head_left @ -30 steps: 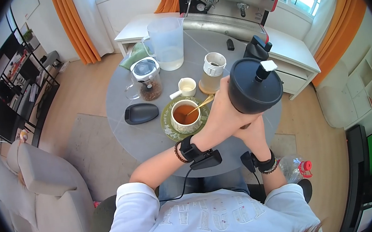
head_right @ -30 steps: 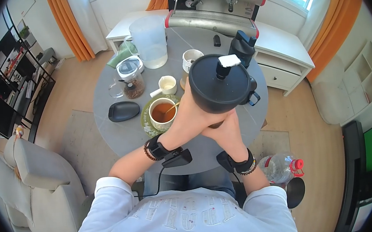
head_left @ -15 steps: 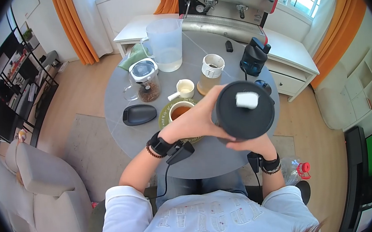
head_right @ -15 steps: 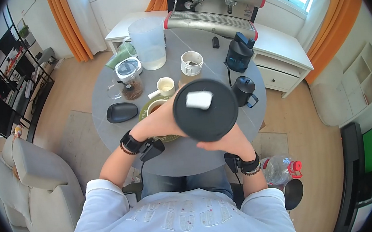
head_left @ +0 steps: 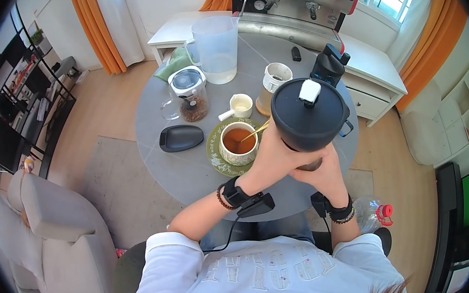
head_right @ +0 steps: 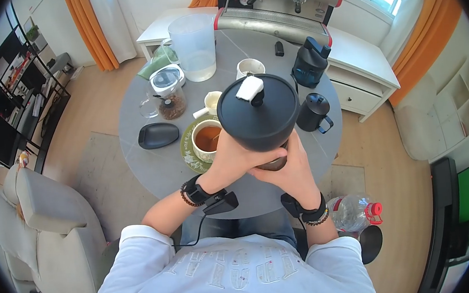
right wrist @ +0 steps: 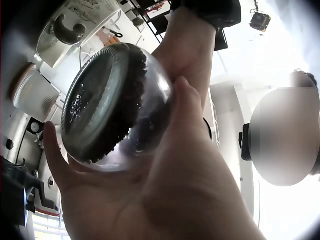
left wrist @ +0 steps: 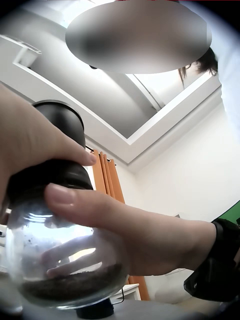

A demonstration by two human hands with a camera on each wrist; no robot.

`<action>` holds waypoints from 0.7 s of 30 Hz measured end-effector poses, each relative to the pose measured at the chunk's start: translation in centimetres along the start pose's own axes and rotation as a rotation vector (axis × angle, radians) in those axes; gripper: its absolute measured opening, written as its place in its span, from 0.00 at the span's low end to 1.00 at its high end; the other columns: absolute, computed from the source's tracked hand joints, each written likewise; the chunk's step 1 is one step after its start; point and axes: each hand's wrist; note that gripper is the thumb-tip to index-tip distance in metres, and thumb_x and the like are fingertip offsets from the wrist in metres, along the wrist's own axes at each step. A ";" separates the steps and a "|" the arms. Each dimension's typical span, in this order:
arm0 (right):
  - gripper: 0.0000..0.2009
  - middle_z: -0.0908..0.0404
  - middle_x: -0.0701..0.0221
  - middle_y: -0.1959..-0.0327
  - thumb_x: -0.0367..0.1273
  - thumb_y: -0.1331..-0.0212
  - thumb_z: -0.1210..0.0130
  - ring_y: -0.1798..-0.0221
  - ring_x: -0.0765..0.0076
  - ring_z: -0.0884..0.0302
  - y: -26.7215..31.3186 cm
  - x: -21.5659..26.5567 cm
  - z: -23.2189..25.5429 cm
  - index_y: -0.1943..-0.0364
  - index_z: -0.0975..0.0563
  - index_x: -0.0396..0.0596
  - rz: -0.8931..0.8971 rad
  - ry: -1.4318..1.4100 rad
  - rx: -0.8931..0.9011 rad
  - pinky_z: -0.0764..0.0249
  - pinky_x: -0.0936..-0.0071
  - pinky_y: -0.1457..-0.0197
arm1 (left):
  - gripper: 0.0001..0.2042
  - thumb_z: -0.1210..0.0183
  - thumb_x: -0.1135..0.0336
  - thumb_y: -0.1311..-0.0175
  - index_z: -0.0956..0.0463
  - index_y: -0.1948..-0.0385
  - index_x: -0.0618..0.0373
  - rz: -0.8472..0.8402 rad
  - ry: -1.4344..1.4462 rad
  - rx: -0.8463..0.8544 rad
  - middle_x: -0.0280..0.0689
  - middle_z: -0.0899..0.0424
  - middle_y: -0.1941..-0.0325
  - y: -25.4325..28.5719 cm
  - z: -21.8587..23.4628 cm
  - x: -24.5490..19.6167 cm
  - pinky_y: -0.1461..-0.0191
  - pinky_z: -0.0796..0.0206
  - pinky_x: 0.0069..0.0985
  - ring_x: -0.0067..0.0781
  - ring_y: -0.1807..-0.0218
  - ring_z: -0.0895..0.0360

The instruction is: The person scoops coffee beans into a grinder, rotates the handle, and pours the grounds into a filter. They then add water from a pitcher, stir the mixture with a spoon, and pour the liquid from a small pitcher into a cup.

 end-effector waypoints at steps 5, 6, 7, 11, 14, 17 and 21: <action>0.41 0.26 0.59 0.45 0.35 0.63 0.24 0.43 0.55 0.26 0.3 -0.2 -1.5 0.41 0.34 0.40 0.105 0.278 -0.177 0.31 0.63 0.40 | 0.44 0.26 0.63 0.52 0.48 0.36 0.61 0.062 0.164 -0.093 0.44 0.32 0.38 0.2 -1.3 0.6 0.36 0.35 0.33 0.35 0.38 0.30; 0.41 0.26 0.58 0.45 0.35 0.63 0.24 0.43 0.53 0.26 0.2 -0.3 -1.6 0.41 0.34 0.39 0.138 0.320 -0.205 0.31 0.62 0.41 | 0.44 0.27 0.63 0.52 0.48 0.36 0.62 0.068 0.168 -0.078 0.44 0.32 0.38 0.3 -1.3 0.5 0.35 0.36 0.33 0.36 0.38 0.30; 0.40 0.28 0.59 0.47 0.34 0.63 0.25 0.45 0.52 0.26 0.3 -0.3 -1.6 0.42 0.35 0.40 0.138 0.297 -0.206 0.30 0.62 0.43 | 0.44 0.27 0.64 0.51 0.49 0.35 0.62 0.074 0.171 -0.064 0.44 0.33 0.38 0.5 -1.3 0.3 0.35 0.37 0.34 0.36 0.37 0.30; 0.38 0.30 0.59 0.51 0.33 0.63 0.25 0.48 0.51 0.27 0.5 -0.7 -1.3 0.44 0.35 0.42 0.118 0.253 -0.232 0.29 0.60 0.48 | 0.41 0.30 0.69 0.48 0.48 0.34 0.63 -0.046 -0.026 0.098 0.43 0.32 0.39 1.7 1.1 -0.1 0.33 0.40 0.35 0.37 0.38 0.30; 0.40 0.29 0.60 0.50 0.35 0.63 0.24 0.47 0.53 0.26 0.8 -1.2 -0.9 0.43 0.35 0.41 0.021 0.179 -0.222 0.29 0.61 0.46 | 0.38 0.33 0.72 0.46 0.46 0.34 0.63 -0.093 -0.138 0.139 0.43 0.32 0.39 2.5 2.4 0.4 0.32 0.41 0.35 0.36 0.35 0.33; 0.43 0.29 0.59 0.48 0.37 0.63 0.23 0.44 0.55 0.26 1.1 -2.2 0.0 0.40 0.36 0.40 -0.003 0.131 -0.125 0.30 0.62 0.43 | 0.38 0.33 0.74 0.47 0.45 0.33 0.62 0.020 -0.074 0.206 0.42 0.32 0.37 2.0 4.0 1.0 0.30 0.43 0.34 0.34 0.32 0.36; 0.48 0.29 0.57 0.43 0.38 0.65 0.23 0.40 0.56 0.28 1.4 -2.2 1.4 0.36 0.38 0.39 0.028 0.066 0.175 0.31 0.63 0.38 | 0.43 0.28 0.72 0.52 0.45 0.32 0.61 0.048 -0.029 0.381 0.41 0.33 0.35 -0.4 6.4 0.6 0.29 0.46 0.32 0.32 0.31 0.39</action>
Point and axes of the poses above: each hand's wrist, its own y-axis away from the middle knuckle, its own z-axis out of the back of the hand, x = y × z
